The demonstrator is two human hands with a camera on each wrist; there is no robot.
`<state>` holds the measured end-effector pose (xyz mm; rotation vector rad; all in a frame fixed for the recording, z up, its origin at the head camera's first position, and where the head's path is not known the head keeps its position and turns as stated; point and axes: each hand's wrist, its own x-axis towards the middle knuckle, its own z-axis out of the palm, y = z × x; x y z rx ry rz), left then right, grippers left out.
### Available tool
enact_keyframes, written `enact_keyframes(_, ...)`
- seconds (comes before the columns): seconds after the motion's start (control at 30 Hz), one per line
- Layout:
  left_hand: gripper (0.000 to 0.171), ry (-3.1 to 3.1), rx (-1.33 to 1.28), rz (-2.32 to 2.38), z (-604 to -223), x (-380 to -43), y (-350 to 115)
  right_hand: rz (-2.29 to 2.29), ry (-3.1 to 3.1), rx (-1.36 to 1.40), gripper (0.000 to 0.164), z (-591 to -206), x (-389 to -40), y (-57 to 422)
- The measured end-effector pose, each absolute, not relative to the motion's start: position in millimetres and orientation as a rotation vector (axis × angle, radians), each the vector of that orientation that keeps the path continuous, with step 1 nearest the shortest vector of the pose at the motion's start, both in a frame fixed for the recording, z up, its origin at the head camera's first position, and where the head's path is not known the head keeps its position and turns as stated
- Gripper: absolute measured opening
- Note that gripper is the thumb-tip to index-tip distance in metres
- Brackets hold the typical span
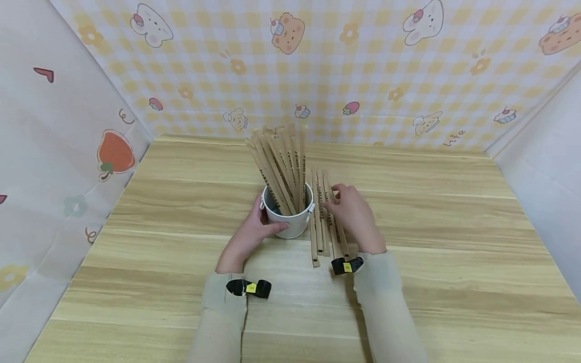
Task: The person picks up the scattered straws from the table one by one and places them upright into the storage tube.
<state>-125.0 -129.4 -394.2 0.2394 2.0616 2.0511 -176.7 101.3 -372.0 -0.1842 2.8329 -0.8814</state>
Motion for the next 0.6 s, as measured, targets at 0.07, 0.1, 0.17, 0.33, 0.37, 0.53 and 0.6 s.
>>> enact_keyframes(0.07, 0.093, 2.066, 0.236, 2.048, -394, -125, -129, -0.855, 2.811, -0.175, 0.054, -376, -178, 103)
enact_keyframes(0.1, 0.093, 2.069, 0.235, 2.047, -394, -125, -129, -0.844, 2.805, -0.17, 0.055, -378, -178, 103)
enact_keyframes(0.17, 0.093, 2.073, 0.239, 2.047, -395, -126, -130, -0.828, 2.798, -0.163, 0.056, -383, -179, 104)
enact_keyframes(0.33, 0.093, 2.067, 0.246, 2.057, -396, -126, -129, -0.825, 2.796, -0.158, 0.054, -390, -180, 106)
enact_keyframes(0.37, 0.093, 2.064, 0.247, 2.059, -396, -126, -129, -0.824, 2.796, -0.153, 0.051, -391, -180, 106)
enact_keyframes(0.53, 0.094, 2.062, 0.256, 2.066, -411, -131, -132, -0.819, 2.76, -0.09, 0.028, -391, -180, 107)
enact_keyframes(0.6, 0.094, 2.067, 0.261, 2.068, -418, -133, -133, -0.809, 2.749, -0.062, 0.018, -391, -180, 107)
